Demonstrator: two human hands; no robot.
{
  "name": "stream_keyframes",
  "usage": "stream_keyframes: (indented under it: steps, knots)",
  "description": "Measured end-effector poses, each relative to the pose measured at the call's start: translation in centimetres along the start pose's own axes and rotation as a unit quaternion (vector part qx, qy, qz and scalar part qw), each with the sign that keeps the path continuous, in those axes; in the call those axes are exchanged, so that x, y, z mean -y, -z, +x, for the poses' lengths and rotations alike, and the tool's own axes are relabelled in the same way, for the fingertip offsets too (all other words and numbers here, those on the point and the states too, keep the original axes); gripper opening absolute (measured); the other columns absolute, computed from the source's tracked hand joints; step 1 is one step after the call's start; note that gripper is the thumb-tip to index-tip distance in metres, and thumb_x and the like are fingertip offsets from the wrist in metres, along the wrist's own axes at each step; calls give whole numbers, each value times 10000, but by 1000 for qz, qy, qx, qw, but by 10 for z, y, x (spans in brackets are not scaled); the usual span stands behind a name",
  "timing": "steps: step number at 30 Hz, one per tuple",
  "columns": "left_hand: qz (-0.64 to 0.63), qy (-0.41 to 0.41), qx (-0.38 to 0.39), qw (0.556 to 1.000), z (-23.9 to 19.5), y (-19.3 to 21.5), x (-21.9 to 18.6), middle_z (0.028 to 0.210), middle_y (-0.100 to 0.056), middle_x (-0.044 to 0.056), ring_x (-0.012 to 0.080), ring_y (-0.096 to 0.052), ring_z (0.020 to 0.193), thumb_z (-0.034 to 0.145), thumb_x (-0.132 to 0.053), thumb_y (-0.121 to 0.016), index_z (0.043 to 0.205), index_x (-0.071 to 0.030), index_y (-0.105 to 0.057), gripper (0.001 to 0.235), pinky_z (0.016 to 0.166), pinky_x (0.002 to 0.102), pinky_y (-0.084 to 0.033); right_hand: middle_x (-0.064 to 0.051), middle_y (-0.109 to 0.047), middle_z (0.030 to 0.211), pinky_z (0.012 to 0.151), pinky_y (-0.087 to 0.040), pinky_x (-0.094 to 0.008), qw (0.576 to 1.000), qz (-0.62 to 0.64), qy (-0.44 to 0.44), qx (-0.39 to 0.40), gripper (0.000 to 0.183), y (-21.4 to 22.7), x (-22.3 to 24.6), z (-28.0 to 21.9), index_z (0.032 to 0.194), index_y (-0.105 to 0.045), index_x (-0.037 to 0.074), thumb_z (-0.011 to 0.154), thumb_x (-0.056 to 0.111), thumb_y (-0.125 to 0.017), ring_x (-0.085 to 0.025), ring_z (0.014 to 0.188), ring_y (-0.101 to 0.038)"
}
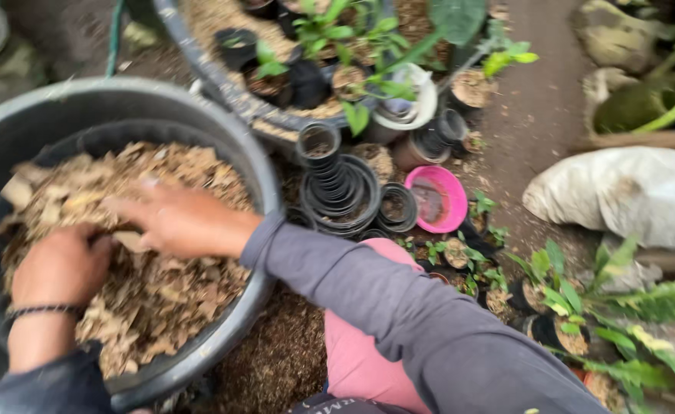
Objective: The person sits on the ground and mixes wood chips in a large black basin using both hands. They repeatedly lift, turn, and break apart the chips to blend them with finer material. The person occasionally picks out larger pieces and continues mixing until the end of the clip.
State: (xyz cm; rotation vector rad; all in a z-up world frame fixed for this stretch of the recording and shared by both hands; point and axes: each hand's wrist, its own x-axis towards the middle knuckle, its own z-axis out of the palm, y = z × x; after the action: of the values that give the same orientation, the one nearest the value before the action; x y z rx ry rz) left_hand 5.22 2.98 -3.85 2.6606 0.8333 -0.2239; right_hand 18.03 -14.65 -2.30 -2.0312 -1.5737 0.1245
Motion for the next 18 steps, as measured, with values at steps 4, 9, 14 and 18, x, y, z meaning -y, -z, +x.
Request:
stream_keyframes:
  steps: [4, 9, 14, 18]
  knots:
    - [-97, -36, 47, 994, -2, 4, -20, 914, -757, 228, 372, -726, 827, 1049, -365, -630, 1083, -15, -777, 382, 772, 470, -561, -199, -540, 1463, 941, -583, -436, 999, -43, 8, -10, 664, -8, 8, -7, 1532, -403, 189, 926, 307, -647, -363, 1170, -655]
    - [-315, -48, 57, 946, -27, 18, -36, 751, -659, 156, 205, -581, 645, 1109, -208, -566, 1016, 16, -727, 291, 588, 369, -467, -96, -698, 1192, 909, -593, -418, 998, -43, -5, -43, 396, 18, 26, -22, 1407, -515, 82, 1029, 189, -564, -270, 1063, -714]
    - [-414, -53, 41, 908, -40, 13, -47, 782, -646, 45, 135, -567, 643, 1080, -158, -545, 1032, -14, -687, 208, 580, 286, -469, -101, -718, 990, 736, -592, -469, 997, -1, -28, -70, 171, 40, 39, -36, 1104, -590, 87, 982, 206, -586, -314, 915, -740]
    - [-536, -84, 52, 838, -45, 10, -54, 904, -633, 43, 115, -515, 729, 1153, -158, -541, 1131, -4, -676, 207, 644, 265, -425, -115, -733, 899, 663, -576, -436, 991, 71, -49, -102, 207, 45, 37, -38, 1046, -693, 100, 963, 282, -641, -299, 783, -735]
